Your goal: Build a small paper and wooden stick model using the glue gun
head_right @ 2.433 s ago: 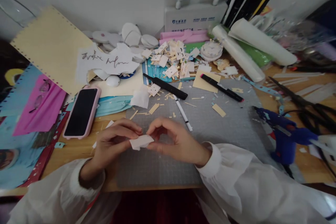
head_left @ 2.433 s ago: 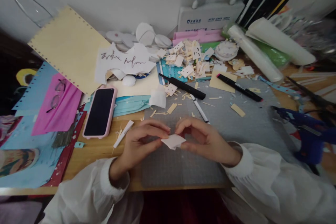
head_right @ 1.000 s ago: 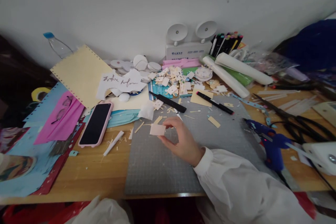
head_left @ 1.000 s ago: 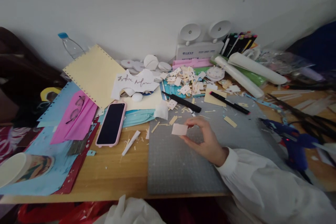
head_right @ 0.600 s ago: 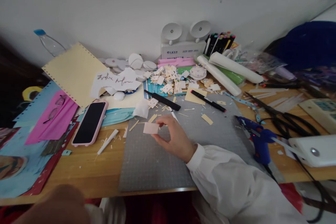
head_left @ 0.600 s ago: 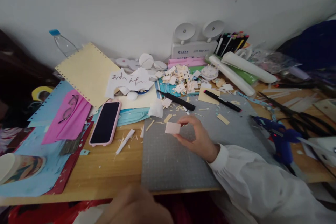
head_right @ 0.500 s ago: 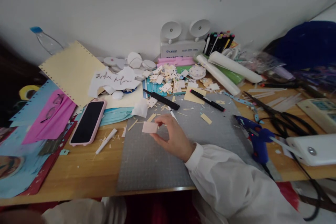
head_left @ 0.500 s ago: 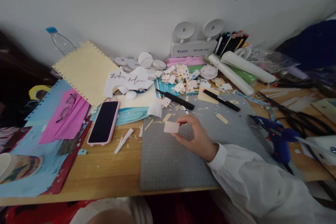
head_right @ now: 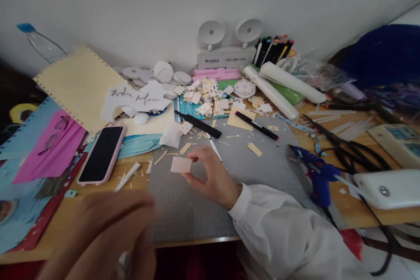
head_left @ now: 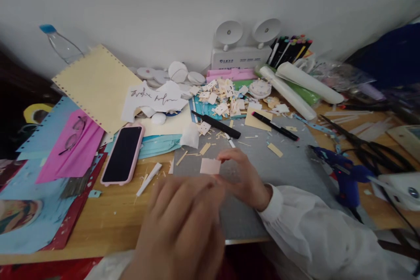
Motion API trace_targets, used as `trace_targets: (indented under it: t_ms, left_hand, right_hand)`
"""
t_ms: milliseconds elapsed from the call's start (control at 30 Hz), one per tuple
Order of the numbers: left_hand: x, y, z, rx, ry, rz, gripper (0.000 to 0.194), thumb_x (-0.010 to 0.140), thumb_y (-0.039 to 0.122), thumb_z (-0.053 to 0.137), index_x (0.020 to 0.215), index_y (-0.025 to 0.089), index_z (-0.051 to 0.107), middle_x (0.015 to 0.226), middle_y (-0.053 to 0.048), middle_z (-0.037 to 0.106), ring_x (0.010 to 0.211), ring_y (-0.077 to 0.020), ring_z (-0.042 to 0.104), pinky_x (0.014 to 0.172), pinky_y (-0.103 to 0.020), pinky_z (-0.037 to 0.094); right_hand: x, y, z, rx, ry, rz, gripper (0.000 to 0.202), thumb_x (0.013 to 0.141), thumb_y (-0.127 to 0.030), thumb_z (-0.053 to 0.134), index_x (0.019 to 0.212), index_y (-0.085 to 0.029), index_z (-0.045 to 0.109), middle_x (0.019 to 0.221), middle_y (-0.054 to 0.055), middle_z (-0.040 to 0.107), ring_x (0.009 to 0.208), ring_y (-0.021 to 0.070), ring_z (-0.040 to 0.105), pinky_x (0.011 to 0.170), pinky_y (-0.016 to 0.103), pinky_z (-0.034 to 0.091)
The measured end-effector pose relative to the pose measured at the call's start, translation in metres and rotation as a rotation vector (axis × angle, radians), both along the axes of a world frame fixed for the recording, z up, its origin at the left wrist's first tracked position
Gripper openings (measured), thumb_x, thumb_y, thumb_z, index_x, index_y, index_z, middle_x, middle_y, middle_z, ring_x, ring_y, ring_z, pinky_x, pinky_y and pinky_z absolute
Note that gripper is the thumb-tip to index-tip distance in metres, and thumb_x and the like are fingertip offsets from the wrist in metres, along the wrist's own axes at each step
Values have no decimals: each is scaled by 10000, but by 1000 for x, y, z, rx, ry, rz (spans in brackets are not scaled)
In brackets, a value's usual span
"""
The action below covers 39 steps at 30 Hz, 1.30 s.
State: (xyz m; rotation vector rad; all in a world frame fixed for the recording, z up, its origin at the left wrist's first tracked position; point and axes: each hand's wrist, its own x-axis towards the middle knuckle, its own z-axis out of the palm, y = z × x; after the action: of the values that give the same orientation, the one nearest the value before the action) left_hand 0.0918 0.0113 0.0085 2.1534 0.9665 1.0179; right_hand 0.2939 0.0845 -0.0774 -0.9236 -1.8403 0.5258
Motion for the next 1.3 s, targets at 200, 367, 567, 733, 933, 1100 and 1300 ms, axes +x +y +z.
trace_targets:
  t_ms: [200, 367, 567, 733, 933, 1100, 1300]
  left_hand:
    - [-3, 66, -25, 119, 447, 108, 578, 824, 310, 667, 1348, 216, 441, 1344, -121, 521, 1207, -322, 465, 984, -503, 421]
    - [-17, 74, -51, 119, 417, 54, 457, 825, 372, 681, 1238, 235, 540, 1241, -98, 608, 1152, -284, 505, 962, -455, 420]
    - [-19, 77, -50, 183, 382, 20, 373, 815, 360, 699, 1144, 226, 585, 1122, -70, 671, 1081, -255, 535, 939, -410, 392]
    - [-18, 77, -49, 243, 388, 12, 361, 815, 327, 706, 1133, 209, 581, 1090, -66, 679, 1066, -247, 526, 921, -396, 376]
    - [-21, 79, -46, 281, 365, 9, 313, 800, 303, 717, 1078, 220, 599, 1025, -45, 696, 1010, -229, 563, 892, -389, 390]
    - [-32, 91, -41, 280, 325, 86, 310, 798, 314, 723, 1066, 211, 607, 1026, -56, 694, 948, -216, 605, 851, -372, 439]
    - [-31, 130, -50, 302, 312, 211, 286, 798, 372, 714, 1018, 200, 649, 1005, -72, 697, 948, -227, 624, 843, -372, 463]
  right_hand:
    - [3, -3, -2, -63, -37, 45, 449, 815, -234, 678, 1200, -257, 449, 1004, 61, 596, 929, 218, 581, 820, 395, 503]
    - [4, -2, -4, -149, -20, 95, 440, 819, -245, 681, 1194, -257, 449, 987, 46, 591, 905, 195, 579, 818, 362, 493]
    - [3, -2, -2, -161, -18, 144, 419, 820, -259, 683, 1173, -260, 458, 997, 46, 605, 903, 196, 580, 807, 360, 489]
    - [4, -1, 0, -145, -22, 143, 397, 823, -280, 682, 1158, -253, 471, 985, 43, 613, 884, 183, 591, 795, 341, 494]
    - [7, -2, 7, 5, -88, 158, 389, 817, -285, 677, 1147, -210, 485, 1028, 72, 653, 949, 199, 597, 823, 363, 493]
    - [9, -10, 21, 328, -120, 155, 174, 857, -133, 584, 1021, -168, 537, 1014, 77, 694, 912, 168, 607, 808, 332, 486]
    - [-1, -19, 14, 470, -292, 284, 214, 928, -275, 543, 745, -167, 559, 566, -33, 592, 544, 113, 491, 536, 274, 345]
